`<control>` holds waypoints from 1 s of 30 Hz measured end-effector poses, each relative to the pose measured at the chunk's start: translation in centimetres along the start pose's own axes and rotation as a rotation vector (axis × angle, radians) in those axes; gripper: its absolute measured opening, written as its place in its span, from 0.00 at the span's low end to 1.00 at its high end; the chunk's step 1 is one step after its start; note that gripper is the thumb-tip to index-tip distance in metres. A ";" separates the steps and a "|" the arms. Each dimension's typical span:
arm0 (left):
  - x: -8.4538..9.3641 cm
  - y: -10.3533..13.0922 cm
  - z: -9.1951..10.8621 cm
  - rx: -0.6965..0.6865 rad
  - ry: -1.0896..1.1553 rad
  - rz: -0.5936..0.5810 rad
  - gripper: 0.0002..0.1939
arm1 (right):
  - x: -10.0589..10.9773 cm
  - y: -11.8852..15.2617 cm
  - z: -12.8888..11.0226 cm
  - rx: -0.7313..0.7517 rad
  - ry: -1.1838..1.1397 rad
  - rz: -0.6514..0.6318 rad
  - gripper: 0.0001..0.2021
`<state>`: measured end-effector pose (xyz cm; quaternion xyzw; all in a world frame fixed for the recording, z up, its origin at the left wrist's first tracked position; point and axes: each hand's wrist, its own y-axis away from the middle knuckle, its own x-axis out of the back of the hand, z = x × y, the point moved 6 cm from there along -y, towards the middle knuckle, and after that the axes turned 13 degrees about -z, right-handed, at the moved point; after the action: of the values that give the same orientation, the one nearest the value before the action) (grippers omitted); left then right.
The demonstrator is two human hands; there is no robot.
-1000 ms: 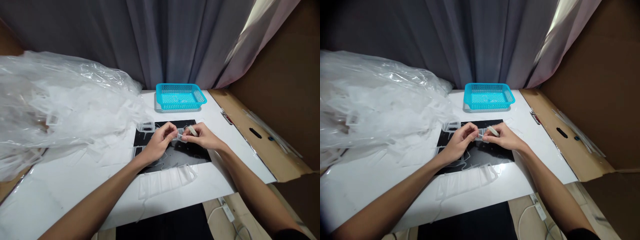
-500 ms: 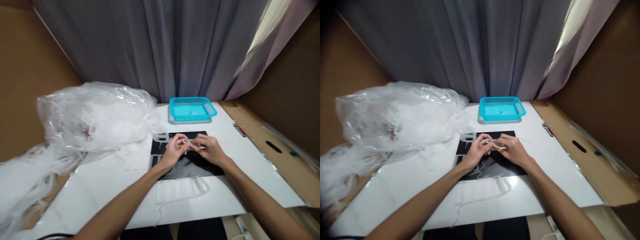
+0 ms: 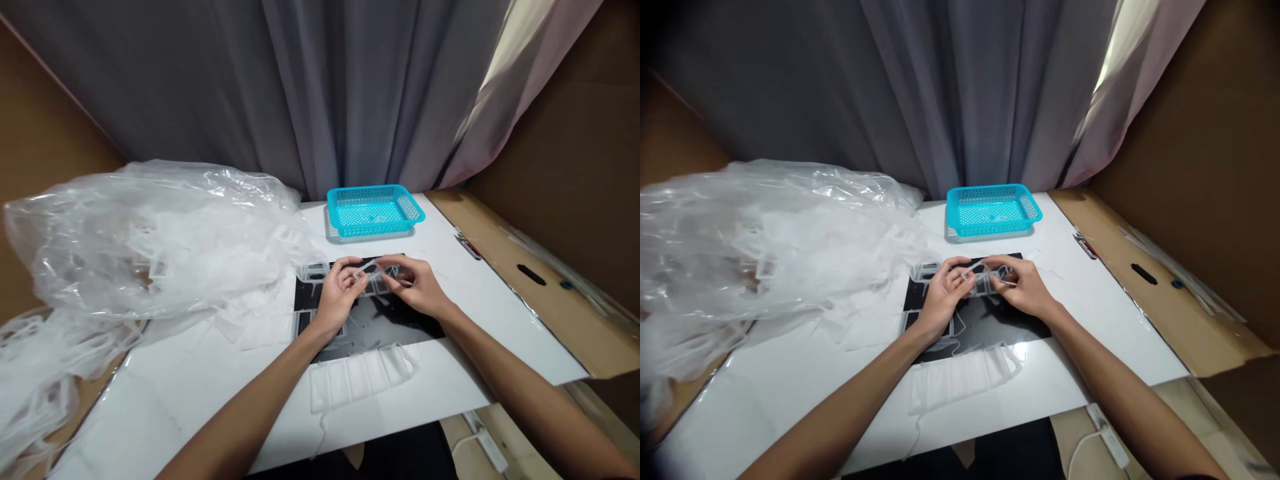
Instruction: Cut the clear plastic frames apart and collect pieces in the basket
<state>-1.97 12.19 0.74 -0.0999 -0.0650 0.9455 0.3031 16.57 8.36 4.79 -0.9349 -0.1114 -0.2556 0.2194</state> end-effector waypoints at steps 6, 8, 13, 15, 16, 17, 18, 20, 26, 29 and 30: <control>-0.2 -0.3 -0.2 0.023 0.060 0.017 0.36 | 0.5 -0.3 1.3 -0.125 -0.349 0.101 0.20; -0.2 -0.4 -0.1 0.022 0.058 0.018 0.32 | 0.5 -0.5 1.6 -0.151 -0.410 0.104 0.22; -0.1 -0.4 0.0 0.001 0.029 0.010 0.17 | 0.6 -0.4 2.0 -0.204 -0.549 0.078 0.23; -0.1 -0.4 -0.2 -0.005 0.028 0.004 0.13 | 0.5 -0.3 2.3 -0.247 -0.571 0.068 0.22; -0.1 -0.5 -0.3 -0.006 0.033 0.005 0.11 | 0.4 -0.2 2.4 -0.268 -0.577 0.055 0.22; -0.1 -0.5 -0.4 -0.008 0.042 0.008 0.11 | 0.2 -0.2 2.4 -0.287 -0.587 0.038 0.22; 0.0 -0.5 -0.5 -0.008 0.055 0.015 0.10 | 0.0 -0.2 2.5 -0.302 -0.600 0.015 0.22; 0.1 -0.5 -0.5 -0.006 0.086 0.030 0.11 | -0.5 -0.3 2.4 -0.316 -0.622 -0.030 0.21; 0.2 -0.4 0.0 0.015 0.177 0.051 0.10 | -0.5 -0.6 1.9 -0.294 -0.605 -0.034 0.21; 0.3 -0.4 0.0 0.024 0.214 0.060 0.10 | -0.2 -0.7 1.7 -0.289 -0.583 -0.029 0.21; 0.3 -0.5 0.0 0.027 0.223 0.062 0.10 | -0.2 -0.7 1.7 -0.289 -0.574 -0.031 0.21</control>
<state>-1.93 12.72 0.80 -0.2023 -0.0149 0.9382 0.2806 16.95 9.75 3.62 -0.9886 -0.1453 0.0022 0.0400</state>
